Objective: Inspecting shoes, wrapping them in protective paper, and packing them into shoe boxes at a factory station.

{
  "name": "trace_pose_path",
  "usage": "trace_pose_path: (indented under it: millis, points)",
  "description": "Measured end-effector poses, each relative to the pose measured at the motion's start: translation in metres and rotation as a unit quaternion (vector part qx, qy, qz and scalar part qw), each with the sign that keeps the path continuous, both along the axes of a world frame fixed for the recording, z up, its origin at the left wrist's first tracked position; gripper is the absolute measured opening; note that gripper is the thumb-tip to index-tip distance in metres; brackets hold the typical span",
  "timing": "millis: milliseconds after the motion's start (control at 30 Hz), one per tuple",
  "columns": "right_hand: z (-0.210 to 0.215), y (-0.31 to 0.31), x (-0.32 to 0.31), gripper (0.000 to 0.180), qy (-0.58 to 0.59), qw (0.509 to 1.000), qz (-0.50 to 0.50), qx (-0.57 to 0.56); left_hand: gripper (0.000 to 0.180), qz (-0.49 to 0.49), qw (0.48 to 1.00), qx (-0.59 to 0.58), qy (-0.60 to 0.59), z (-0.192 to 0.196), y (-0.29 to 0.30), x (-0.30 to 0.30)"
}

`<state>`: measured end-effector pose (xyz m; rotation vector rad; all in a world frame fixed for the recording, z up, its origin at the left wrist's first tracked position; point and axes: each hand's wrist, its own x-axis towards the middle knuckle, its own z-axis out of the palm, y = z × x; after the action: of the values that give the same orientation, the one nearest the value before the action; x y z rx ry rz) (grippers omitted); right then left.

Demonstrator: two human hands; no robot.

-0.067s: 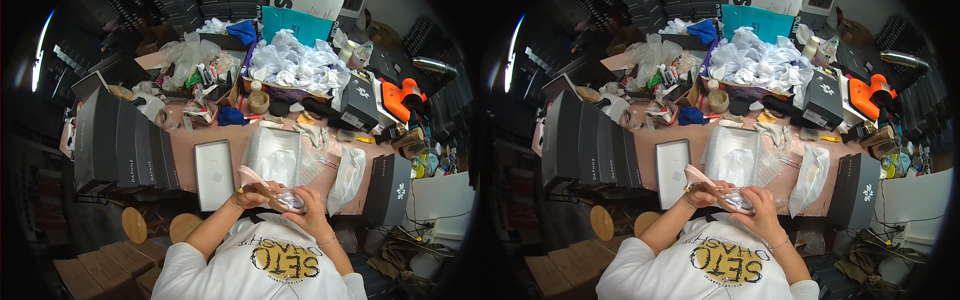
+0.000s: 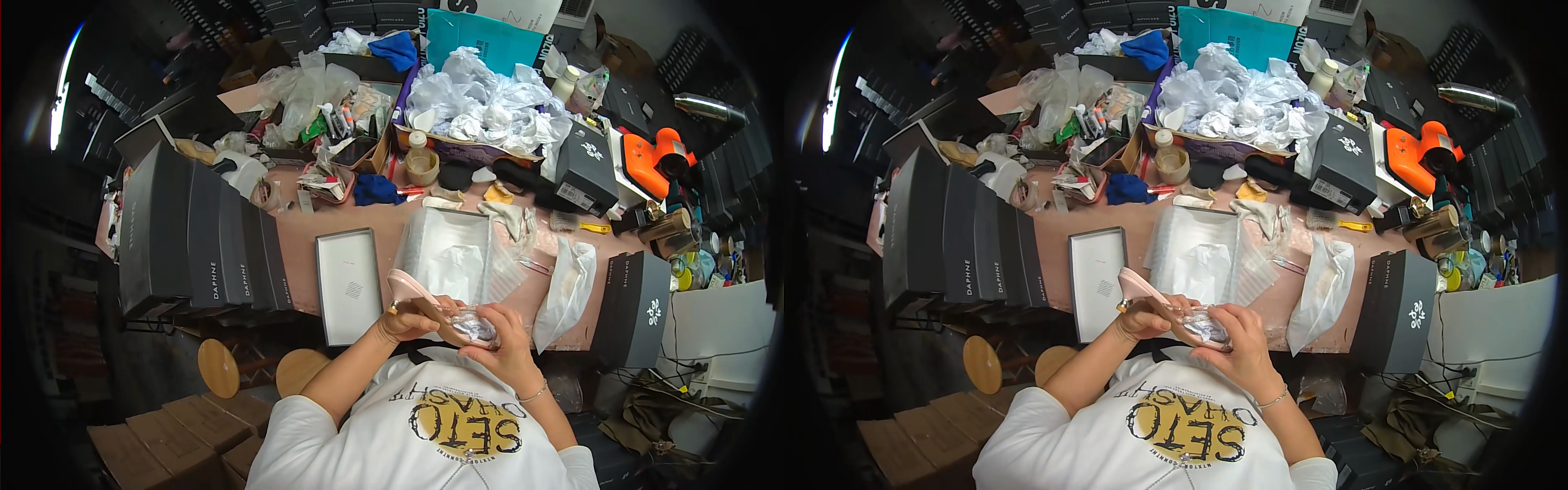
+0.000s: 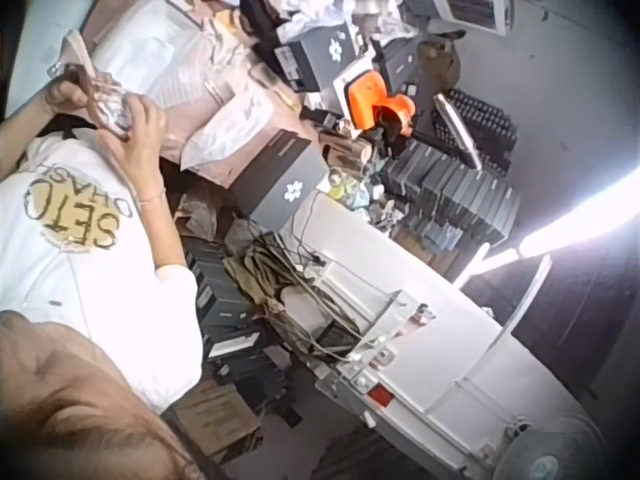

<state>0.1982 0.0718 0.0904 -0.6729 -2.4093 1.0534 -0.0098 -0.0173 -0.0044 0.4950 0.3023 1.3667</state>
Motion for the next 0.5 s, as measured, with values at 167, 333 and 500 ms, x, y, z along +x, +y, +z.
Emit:
trace_pose_path:
  millis: [167,333,500]
  points:
    - [-0.003,0.012,0.004,0.075,0.04,0.991,-0.053,-0.115,0.026,-0.011,0.932,-0.116,0.343,0.06,0.017,-0.018]
    - [0.003,0.029,-0.009,0.063,0.148,0.871,-0.058,-0.466,0.032,-0.097,0.621,0.124,0.768,0.086,0.04,-0.024]
    - [-0.035,0.034,-0.007,0.031,0.129,0.819,-0.054,-0.556,0.045,-0.063,0.708,0.039,0.702,0.099,0.038,-0.02]
